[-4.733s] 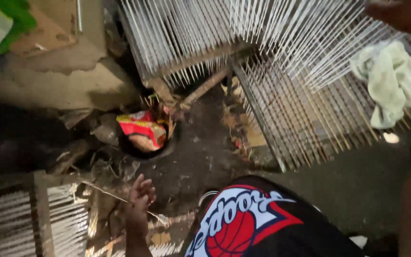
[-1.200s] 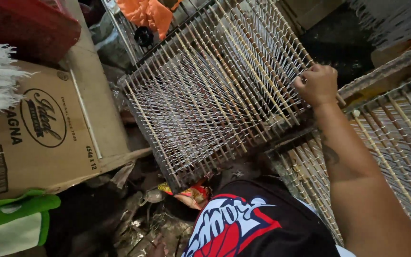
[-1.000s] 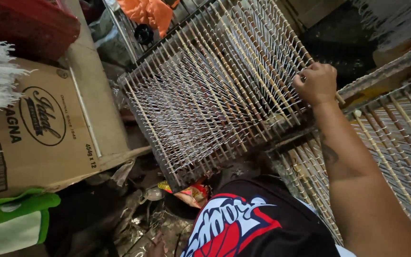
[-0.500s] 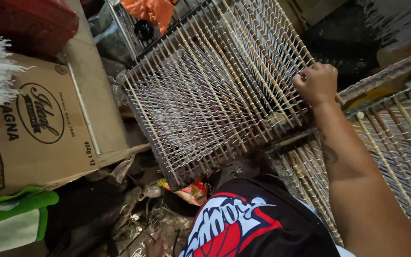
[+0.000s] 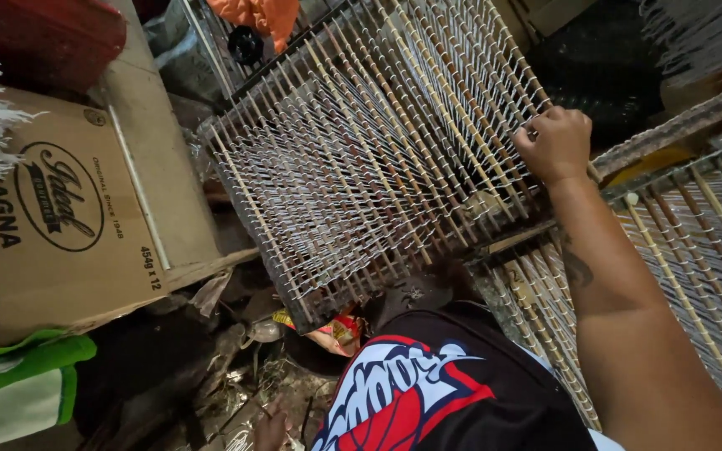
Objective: Dipping multiple candle wicks attached to a wooden frame into a vat of molten wax and hanging them to dry.
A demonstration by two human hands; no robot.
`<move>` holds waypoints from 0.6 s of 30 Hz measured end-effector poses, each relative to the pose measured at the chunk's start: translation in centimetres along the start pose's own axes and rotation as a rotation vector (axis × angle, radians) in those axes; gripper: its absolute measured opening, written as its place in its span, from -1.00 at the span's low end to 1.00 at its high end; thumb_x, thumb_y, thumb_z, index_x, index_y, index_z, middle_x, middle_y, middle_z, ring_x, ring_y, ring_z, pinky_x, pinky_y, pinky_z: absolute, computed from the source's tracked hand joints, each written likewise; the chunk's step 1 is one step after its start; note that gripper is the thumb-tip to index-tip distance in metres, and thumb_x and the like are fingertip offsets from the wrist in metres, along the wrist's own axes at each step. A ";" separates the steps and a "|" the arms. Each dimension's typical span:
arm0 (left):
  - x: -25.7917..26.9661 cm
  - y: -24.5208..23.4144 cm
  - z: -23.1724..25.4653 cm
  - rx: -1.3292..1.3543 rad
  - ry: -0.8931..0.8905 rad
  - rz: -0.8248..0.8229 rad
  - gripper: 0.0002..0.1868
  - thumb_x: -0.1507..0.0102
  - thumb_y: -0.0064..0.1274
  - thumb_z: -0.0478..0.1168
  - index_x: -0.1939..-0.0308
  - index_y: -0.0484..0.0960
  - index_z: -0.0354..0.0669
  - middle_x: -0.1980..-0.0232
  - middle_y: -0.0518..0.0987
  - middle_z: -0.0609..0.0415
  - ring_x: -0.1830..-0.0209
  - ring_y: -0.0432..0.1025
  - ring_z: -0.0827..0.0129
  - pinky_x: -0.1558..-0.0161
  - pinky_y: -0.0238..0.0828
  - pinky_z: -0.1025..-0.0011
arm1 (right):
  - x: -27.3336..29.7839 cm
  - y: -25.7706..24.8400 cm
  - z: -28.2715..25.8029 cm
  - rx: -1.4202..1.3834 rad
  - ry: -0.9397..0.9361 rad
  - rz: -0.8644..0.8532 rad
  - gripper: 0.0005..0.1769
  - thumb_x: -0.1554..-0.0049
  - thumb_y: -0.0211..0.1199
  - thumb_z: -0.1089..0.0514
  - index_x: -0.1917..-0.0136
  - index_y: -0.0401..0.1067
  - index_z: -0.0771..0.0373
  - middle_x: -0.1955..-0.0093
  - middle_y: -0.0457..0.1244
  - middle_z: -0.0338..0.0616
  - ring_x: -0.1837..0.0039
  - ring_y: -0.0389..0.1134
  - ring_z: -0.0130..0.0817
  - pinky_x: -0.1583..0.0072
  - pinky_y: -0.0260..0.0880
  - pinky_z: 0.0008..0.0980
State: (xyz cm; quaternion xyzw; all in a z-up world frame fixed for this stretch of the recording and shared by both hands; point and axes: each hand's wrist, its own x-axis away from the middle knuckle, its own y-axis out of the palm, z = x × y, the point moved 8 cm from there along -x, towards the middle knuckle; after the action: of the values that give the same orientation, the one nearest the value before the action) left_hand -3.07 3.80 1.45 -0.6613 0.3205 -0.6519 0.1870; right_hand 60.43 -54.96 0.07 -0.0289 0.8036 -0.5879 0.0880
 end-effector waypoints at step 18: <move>0.7 0.2 0.8 -0.023 0.005 -0.023 -0.33 -0.24 -0.17 -0.06 -0.48 0.47 0.43 0.13 0.77 -0.24 0.14 0.58 -0.01 0.08 0.42 0.16 | -0.9 -0.7 -0.5 0.181 0.050 -0.353 -0.42 -0.38 -0.02 -0.17 0.26 0.56 0.20 0.19 0.25 -0.11 0.04 0.28 -0.06 -0.14 0.24 -0.03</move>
State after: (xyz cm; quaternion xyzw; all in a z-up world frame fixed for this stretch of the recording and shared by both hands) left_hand -2.35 3.07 1.73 -0.6655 0.3211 -0.6518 0.1710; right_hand 61.17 -54.54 1.03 -0.1468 0.7317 -0.6647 -0.0339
